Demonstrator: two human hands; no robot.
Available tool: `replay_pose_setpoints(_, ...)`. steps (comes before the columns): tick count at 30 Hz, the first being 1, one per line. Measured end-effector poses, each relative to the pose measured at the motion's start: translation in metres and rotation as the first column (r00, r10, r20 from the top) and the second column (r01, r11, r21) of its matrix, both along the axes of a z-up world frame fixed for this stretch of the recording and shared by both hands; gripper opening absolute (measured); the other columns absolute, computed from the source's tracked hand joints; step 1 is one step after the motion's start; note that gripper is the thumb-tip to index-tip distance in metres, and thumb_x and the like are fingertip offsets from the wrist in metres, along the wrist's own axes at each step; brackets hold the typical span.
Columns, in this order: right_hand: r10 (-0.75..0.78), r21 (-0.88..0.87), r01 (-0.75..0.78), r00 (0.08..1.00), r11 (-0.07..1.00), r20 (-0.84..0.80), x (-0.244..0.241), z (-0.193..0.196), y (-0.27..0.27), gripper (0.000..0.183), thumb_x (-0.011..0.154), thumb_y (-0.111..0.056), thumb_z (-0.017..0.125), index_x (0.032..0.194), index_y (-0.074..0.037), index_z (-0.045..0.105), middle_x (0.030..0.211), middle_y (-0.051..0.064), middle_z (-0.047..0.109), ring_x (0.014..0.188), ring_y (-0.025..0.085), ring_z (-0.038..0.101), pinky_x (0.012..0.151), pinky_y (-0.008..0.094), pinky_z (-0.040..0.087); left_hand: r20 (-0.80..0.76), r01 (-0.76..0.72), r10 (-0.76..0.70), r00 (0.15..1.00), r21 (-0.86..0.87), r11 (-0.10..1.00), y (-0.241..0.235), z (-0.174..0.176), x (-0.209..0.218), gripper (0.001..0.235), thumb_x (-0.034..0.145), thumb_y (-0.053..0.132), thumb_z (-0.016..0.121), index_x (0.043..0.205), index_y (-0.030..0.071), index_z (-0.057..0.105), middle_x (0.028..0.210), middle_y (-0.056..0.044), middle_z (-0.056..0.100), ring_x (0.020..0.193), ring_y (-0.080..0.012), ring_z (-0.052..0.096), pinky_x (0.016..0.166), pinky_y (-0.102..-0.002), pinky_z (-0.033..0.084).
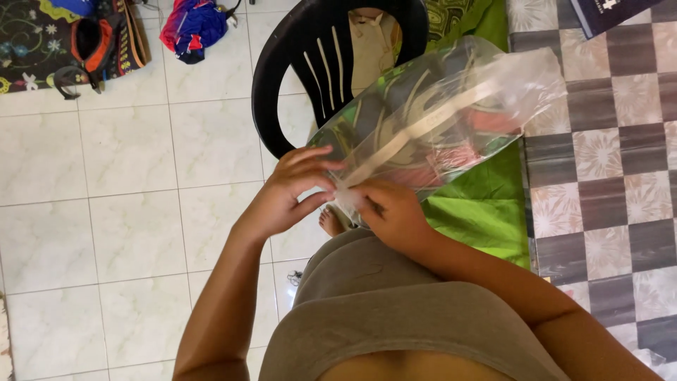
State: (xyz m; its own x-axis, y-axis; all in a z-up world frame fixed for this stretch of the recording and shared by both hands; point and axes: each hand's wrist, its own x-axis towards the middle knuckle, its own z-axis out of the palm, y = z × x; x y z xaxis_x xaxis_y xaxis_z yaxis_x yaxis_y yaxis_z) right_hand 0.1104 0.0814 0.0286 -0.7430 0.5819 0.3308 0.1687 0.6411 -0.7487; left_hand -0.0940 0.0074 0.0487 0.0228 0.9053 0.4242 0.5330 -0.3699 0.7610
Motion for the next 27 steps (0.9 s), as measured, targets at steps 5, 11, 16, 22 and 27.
replay_pose_setpoints(5,-0.203,-0.448,0.232,0.973,0.864,0.112,0.013,0.007,0.005,0.040,0.083,-0.015,0.071,0.118,-0.005,0.056,0.087,0.014,0.072,0.077,0.019,0.067,0.064,0.031,0.053,0.076,0.082,-0.075,0.994,-0.104,0.991,0.033,-0.025,0.004,0.005,0.091,0.014,0.062,0.094,0.015,0.065,0.084,-0.001,0.069,0.082,-0.0256,0.062,0.088,-0.040,0.045)
replay_pose_setpoints(11,-0.321,-0.471,0.321,0.943,0.822,0.082,0.029,0.003,0.034,0.061,0.083,-0.015,0.073,0.134,-0.009,0.041,0.107,0.012,0.063,0.085,0.018,0.061,0.071,0.026,0.051,-0.202,-0.064,0.064,0.977,0.004,0.998,0.058,-0.039,0.020,0.004,0.093,0.022,0.058,0.091,0.019,0.060,0.059,0.002,0.062,0.061,-0.0212,0.064,0.070,-0.032,0.049)
replay_pose_setpoints(16,-0.282,-0.441,0.302,0.953,0.845,0.112,0.011,0.013,0.047,0.081,0.070,-0.024,0.085,0.136,-0.011,0.041,0.113,0.010,0.054,0.089,0.018,0.055,0.067,0.023,0.051,-0.259,-0.079,0.084,0.962,0.031,0.996,0.058,-0.041,0.021,0.006,0.095,0.025,0.056,0.091,0.020,0.059,0.060,0.006,0.062,0.061,-0.0172,0.064,0.070,-0.030,0.048)
replay_pose_setpoints(22,-0.204,-0.440,0.280,0.956,0.853,0.213,0.003,0.001,0.057,0.046,0.078,-0.016,0.077,0.120,-0.025,0.061,0.083,0.001,0.068,0.062,0.007,0.059,0.052,0.018,0.050,-0.169,-0.077,0.077,0.982,0.006,0.997,0.048,-0.030,0.025,0.010,0.094,0.023,0.056,0.101,0.017,0.060,0.078,0.001,0.065,0.075,-0.0201,0.063,0.081,-0.034,0.045)
replay_pose_setpoints(27,-0.151,-0.650,0.260,0.964,0.714,0.220,0.003,0.008,0.065,0.036,0.085,-0.009,0.067,0.119,-0.019,0.063,0.080,0.010,0.070,0.061,0.013,0.063,0.056,0.024,0.056,-0.187,-0.196,0.196,0.963,0.021,0.980,0.034,-0.025,0.037,0.034,0.094,0.033,0.056,0.122,0.014,0.058,0.112,-0.003,0.061,0.103,-0.0232,0.056,0.092,-0.038,0.039)
